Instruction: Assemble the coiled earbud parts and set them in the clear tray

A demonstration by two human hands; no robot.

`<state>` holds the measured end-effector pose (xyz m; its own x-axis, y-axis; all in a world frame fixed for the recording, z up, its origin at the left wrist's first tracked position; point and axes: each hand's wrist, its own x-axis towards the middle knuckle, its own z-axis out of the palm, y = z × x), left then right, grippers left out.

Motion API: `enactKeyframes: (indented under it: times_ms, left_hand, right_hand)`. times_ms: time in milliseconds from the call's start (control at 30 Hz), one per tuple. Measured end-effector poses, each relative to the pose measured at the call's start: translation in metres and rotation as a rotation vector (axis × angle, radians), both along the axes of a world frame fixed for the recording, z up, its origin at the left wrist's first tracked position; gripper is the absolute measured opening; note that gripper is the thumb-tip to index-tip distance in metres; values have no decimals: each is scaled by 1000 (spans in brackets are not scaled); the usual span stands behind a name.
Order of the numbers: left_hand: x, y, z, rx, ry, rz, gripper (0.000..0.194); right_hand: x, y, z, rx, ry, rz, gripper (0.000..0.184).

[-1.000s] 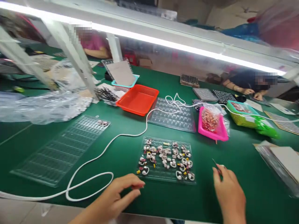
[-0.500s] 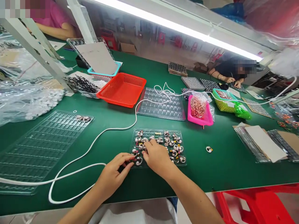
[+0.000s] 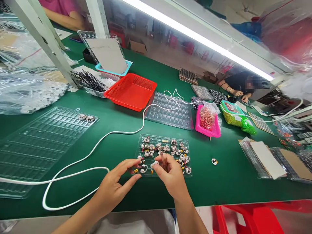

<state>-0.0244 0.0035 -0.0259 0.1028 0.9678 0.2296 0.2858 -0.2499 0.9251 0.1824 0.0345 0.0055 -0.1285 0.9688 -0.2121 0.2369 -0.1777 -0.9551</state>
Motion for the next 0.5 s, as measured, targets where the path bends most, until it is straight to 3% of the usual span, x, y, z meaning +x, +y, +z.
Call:
enactKeyframes:
  times_ms: [133,233,367,500]
  left_hand:
    - [11,-1,14,23,-162,-86,33]
    - [15,1,16,-102,-259,-99,22]
    - [14,2,14,-411,-447,-73,13]
    - [14,0,15,-526,-534,-68,14]
  right_hand:
    - [-15,-21,-11,-97,350,-45,24]
    - [-23,-31,-17,-79,466,-68,22]
    - [-20,-38,-16,-54,386,-12,22]
    - [-14,-39,-14,-24,267,36,18]
